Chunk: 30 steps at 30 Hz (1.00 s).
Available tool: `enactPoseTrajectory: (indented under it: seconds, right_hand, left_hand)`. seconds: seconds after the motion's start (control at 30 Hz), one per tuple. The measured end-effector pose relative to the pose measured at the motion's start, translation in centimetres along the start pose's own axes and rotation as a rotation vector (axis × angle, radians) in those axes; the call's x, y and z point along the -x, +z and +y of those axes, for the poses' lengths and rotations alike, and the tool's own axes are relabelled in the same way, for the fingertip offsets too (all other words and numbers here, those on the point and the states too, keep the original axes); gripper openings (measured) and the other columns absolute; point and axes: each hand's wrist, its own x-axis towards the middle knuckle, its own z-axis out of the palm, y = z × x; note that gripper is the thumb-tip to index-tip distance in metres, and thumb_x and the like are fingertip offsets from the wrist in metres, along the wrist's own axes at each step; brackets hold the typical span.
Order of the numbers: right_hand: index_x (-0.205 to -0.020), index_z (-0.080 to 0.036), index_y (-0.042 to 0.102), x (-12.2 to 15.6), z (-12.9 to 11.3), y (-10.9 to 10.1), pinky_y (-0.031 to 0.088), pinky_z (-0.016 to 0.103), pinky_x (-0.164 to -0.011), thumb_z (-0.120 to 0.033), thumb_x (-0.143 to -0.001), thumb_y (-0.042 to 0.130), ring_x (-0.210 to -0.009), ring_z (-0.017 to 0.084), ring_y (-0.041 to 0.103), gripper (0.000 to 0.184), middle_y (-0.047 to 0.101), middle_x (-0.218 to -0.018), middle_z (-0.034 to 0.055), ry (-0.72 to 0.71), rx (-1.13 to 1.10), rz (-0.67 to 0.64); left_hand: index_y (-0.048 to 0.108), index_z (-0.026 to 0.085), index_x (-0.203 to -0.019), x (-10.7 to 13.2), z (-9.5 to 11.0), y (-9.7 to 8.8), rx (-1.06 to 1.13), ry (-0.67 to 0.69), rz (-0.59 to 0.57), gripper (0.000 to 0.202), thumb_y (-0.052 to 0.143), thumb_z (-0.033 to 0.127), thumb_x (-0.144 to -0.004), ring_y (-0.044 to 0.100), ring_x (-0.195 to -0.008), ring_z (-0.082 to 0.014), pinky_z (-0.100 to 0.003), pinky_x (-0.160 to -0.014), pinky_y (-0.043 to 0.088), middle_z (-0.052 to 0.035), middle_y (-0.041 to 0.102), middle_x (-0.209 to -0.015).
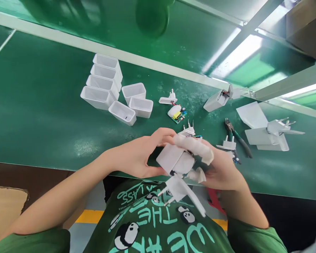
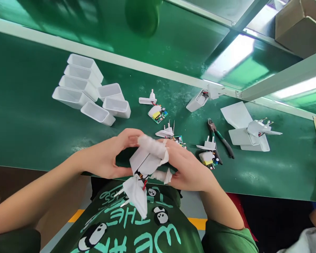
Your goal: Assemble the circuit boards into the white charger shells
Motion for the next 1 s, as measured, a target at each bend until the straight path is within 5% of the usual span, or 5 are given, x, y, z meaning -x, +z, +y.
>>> enactPoseTrajectory:
  seconds: [0.17,0.3,0.47,0.7,1.0]
  right_hand:
    - [-0.106,-0.025,0.056,-0.1,0.1,2.6,0.054,0.032,-0.066,-0.023,-0.088,0.071,-0.081,0.021,0.060,0.024,0.063,-0.084,0.0032,0.001,0.123,0.094]
    - [-0.090,-0.025,0.045,-0.7,0.2,5.5,0.047,0.031,-0.059,-0.022,-0.089,0.065,-0.071,0.019,0.048,0.021,0.056,-0.076,0.0013,0.015,0.184,0.233]
    - [-0.093,-0.024,0.045,-0.7,0.1,5.5,0.046,0.029,-0.059,-0.018,-0.087,0.065,-0.073,0.019,0.049,0.021,0.055,-0.079,0.0013,0.010,0.148,0.262]
    - [-0.093,-0.023,0.045,-0.3,0.7,5.2,0.045,0.032,-0.061,-0.009,-0.082,0.061,-0.075,0.020,0.050,0.024,0.055,-0.078,0.0021,0.021,0.135,0.312]
    - [-0.088,-0.024,0.038,-0.6,1.1,5.9,0.045,0.031,-0.063,-0.007,-0.081,0.056,-0.077,0.020,0.049,0.026,0.053,-0.080,0.0027,0.053,0.095,0.248]
  left_hand:
    - [0.024,0.028,-0.154,1.1,0.8,-1.8,-0.040,-0.178,-0.144,0.101,0.086,0.031,-0.074,0.060,-0.130,-0.0259,-0.036,-0.103,0.055,-0.0110,0.050,-0.152]
    - [0.048,0.028,-0.142,2.3,3.2,-1.5,-0.207,-0.247,0.219,0.095,0.092,0.055,-0.062,0.060,-0.127,-0.0285,-0.038,-0.105,0.053,-0.0088,0.059,-0.140]
    - [0.065,0.021,-0.112,2.4,5.4,2.8,-0.630,-0.121,0.632,0.025,0.070,0.014,-0.089,0.066,-0.094,-0.0196,-0.035,-0.087,0.055,-0.0035,0.073,-0.099]
    - [0.071,0.017,-0.124,3.7,3.0,6.8,-0.972,0.159,0.934,0.055,0.071,-0.008,-0.074,0.067,-0.080,-0.0203,-0.035,-0.067,0.054,-0.0050,0.071,-0.087]
    - [0.072,0.015,-0.123,2.9,2.2,7.9,-1.095,0.101,0.839,0.058,0.072,-0.011,-0.071,0.062,-0.084,-0.0197,-0.035,-0.070,0.049,-0.0068,0.062,-0.093]
